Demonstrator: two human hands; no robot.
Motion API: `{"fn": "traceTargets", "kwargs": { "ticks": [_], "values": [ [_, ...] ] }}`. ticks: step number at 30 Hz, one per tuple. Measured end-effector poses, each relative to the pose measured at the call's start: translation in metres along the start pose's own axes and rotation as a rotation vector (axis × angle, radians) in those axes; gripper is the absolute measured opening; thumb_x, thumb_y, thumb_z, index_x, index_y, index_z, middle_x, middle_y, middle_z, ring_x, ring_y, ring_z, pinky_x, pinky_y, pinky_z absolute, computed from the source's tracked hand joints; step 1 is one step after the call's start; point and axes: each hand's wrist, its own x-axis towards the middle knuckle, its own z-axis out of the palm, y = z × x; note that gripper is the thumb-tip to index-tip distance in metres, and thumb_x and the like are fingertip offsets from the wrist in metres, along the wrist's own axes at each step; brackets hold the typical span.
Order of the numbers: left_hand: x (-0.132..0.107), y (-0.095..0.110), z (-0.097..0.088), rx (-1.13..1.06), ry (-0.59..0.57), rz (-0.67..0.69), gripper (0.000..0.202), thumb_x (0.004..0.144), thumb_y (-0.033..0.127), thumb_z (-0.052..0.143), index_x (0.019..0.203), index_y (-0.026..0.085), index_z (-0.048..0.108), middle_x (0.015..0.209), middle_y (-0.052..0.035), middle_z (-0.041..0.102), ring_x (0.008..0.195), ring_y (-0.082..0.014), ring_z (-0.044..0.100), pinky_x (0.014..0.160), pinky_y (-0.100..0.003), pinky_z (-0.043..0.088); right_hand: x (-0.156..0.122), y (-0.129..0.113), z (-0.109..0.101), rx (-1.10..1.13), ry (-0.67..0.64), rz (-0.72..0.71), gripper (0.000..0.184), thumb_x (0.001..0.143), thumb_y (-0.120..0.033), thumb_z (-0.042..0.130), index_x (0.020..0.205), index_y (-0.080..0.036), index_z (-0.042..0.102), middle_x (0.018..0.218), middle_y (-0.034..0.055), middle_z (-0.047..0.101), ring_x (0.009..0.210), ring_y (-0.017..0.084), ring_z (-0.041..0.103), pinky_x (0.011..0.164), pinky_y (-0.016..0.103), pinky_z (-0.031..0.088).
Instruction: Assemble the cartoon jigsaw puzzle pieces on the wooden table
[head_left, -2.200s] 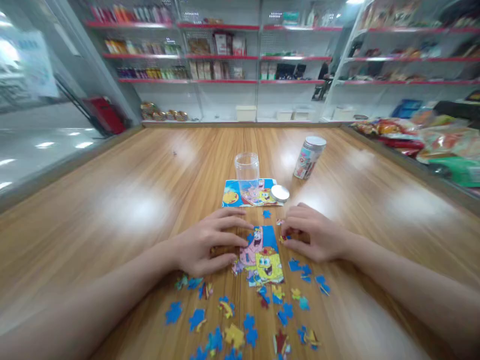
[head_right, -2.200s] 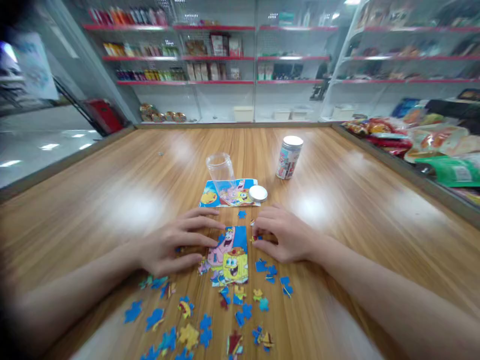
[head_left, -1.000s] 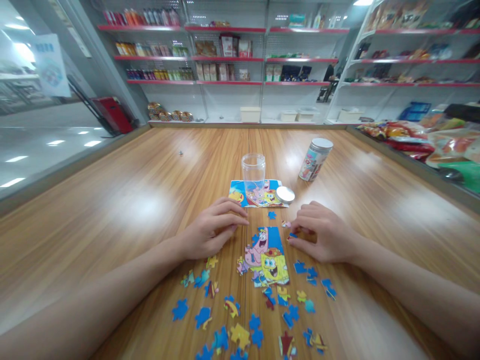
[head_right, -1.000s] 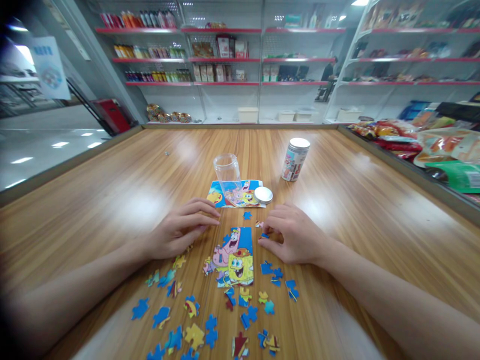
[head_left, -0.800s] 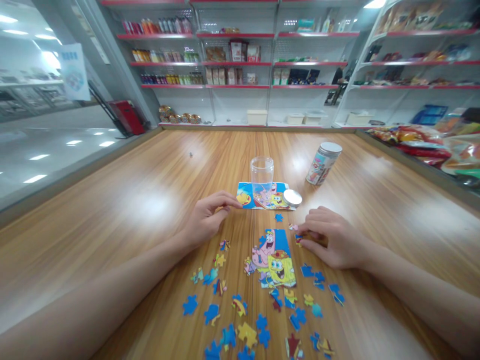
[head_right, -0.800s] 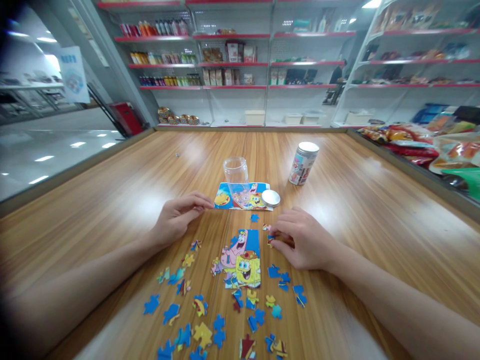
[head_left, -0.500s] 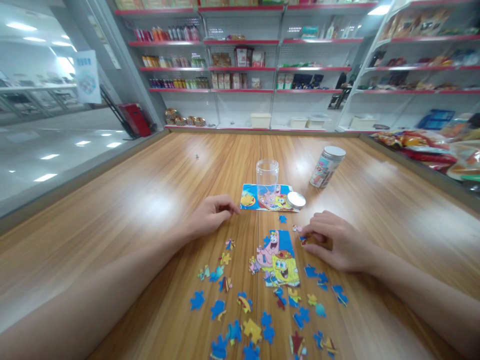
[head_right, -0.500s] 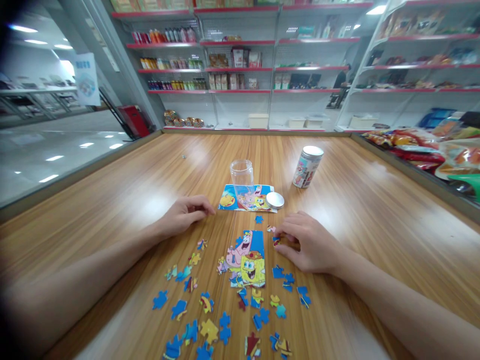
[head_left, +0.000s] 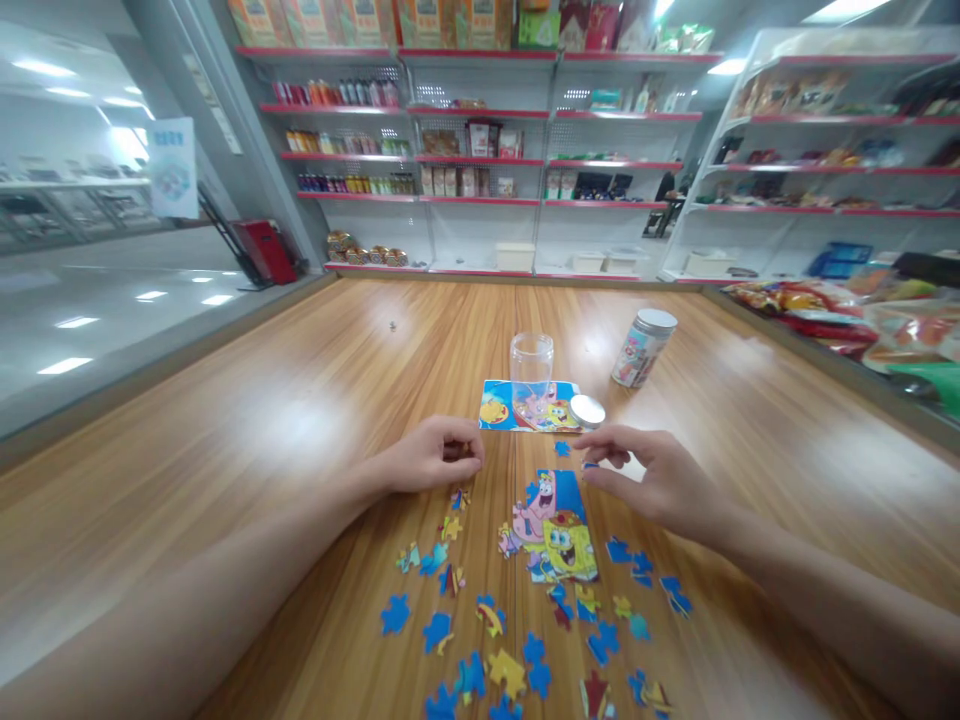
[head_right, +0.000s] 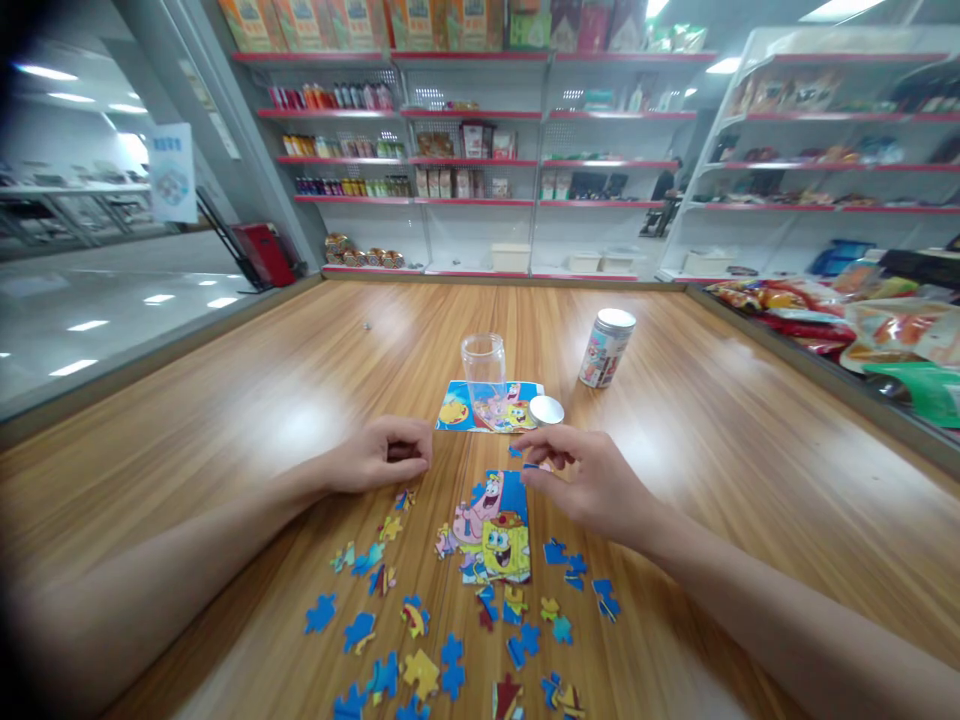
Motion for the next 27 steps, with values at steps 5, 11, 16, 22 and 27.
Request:
{"fn": "traceTargets", "kwargs": {
  "ticks": [5, 11, 16, 22, 27],
  "values": [
    [-0.002, -0.001, -0.002, 0.004, 0.044, 0.029, 0.009, 0.079, 0.014, 0.054, 0.080, 0.011, 0.063, 0.078, -0.0023, 0.058, 0.066, -0.0098, 0.050, 0.057, -0.019, 0.035, 0.025, -0.025, 0.038, 0.060, -0.088, 0.041, 0.006, 0.081, -0.017, 0.073, 0.085, -0.020, 0.077, 0.079, 0.0012, 0.073, 0.072, 0.015, 0.063, 0.067, 0.029, 0.047],
    [-0.005, 0.016, 0.012, 0.054, -0.028, 0.112, 0.013, 0.085, 0.024, 0.063, 0.088, 0.012, 0.070, 0.082, -0.0049, 0.062, 0.070, -0.0121, 0.054, 0.061, -0.022, 0.040, 0.023, -0.029, 0.067, 0.158, -0.016, -0.009, 0.006, 0.081, -0.019, 0.077, 0.083, -0.023, 0.079, 0.076, 0.0004, 0.072, 0.075, 0.016, 0.064, 0.071, 0.031, 0.048],
    [-0.003, 0.032, 0.035, 0.058, -0.060, 0.137, 0.025, 0.093, 0.034, 0.061, 0.085, 0.012, 0.070, 0.081, -0.0062, 0.062, 0.072, -0.0137, 0.057, 0.065, -0.025, 0.043, 0.015, -0.028, 0.066, 0.146, 0.051, 0.023, 0.005, 0.079, -0.020, 0.079, 0.081, -0.025, 0.078, 0.072, 0.0006, 0.067, 0.071, 0.017, 0.061, 0.066, 0.030, 0.047],
    [-0.003, 0.033, 0.032, -0.036, -0.079, 0.070, 0.031, 0.096, 0.035, 0.056, 0.079, 0.012, 0.068, 0.076, -0.0047, 0.061, 0.071, -0.0133, 0.056, 0.065, -0.025, 0.041, 0.012, -0.025, 0.064, 0.152, 0.025, -0.085, 0.016, 0.087, -0.015, 0.068, 0.095, -0.025, 0.078, 0.076, 0.0022, 0.068, 0.077, 0.018, 0.061, 0.069, 0.032, 0.048],
    [-0.002, 0.032, 0.028, -0.058, -0.079, 0.069, 0.033, 0.095, 0.036, 0.055, 0.075, 0.012, 0.065, 0.073, -0.0031, 0.058, 0.068, -0.0121, 0.053, 0.063, -0.024, 0.039, 0.010, -0.021, 0.063, 0.128, 0.045, -0.143, 0.015, 0.090, -0.019, 0.066, 0.099, -0.024, 0.076, 0.077, 0.0034, 0.068, 0.077, 0.019, 0.060, 0.069, 0.033, 0.048]
  ]
}}
